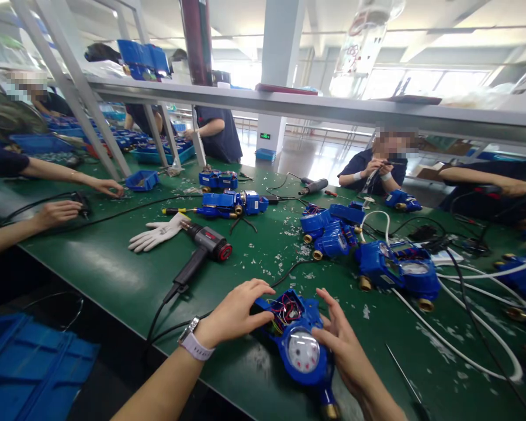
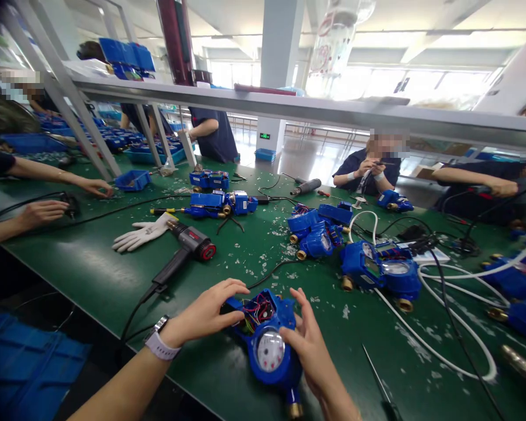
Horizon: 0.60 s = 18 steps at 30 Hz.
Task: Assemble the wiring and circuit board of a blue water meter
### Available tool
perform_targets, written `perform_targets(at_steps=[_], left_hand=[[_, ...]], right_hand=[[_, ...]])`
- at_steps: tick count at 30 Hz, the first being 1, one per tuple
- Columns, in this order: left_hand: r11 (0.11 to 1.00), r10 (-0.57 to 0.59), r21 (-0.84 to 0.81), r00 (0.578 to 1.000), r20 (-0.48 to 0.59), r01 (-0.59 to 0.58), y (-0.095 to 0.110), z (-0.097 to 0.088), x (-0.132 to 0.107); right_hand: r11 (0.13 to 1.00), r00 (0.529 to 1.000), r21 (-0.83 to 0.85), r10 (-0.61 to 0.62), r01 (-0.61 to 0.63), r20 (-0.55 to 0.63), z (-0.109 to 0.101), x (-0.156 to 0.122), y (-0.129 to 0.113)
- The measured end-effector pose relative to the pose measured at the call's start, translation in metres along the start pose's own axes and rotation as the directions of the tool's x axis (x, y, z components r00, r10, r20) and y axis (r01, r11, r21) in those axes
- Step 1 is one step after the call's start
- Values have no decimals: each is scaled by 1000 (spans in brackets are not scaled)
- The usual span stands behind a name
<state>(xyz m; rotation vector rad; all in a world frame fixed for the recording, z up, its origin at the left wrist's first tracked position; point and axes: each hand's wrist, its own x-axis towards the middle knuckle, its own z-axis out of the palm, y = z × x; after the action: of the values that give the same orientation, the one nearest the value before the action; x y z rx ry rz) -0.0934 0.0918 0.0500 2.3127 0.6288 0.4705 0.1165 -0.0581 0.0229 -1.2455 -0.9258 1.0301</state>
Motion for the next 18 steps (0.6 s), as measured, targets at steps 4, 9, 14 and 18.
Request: perform_targets(at_steps=[4, 9, 14, 18], left_hand=[[990, 58, -123, 997, -44, -63, 8, 25, 1], [986, 85, -145, 996, -4, -84, 18, 56, 0], [993, 79, -93, 996, 34, -75, 26, 59, 8], [997, 61, -55, 998, 28, -60, 38, 54, 26]], right_hand=[[995, 990, 68, 61, -70, 130, -35, 18, -17], [995, 962, 18, 90, -98, 257, -77, 24, -38], [996, 978, -84, 60, -43, 200, -93, 1, -41], [982, 1000, -184, -26, 28, 16, -94, -33, -33]])
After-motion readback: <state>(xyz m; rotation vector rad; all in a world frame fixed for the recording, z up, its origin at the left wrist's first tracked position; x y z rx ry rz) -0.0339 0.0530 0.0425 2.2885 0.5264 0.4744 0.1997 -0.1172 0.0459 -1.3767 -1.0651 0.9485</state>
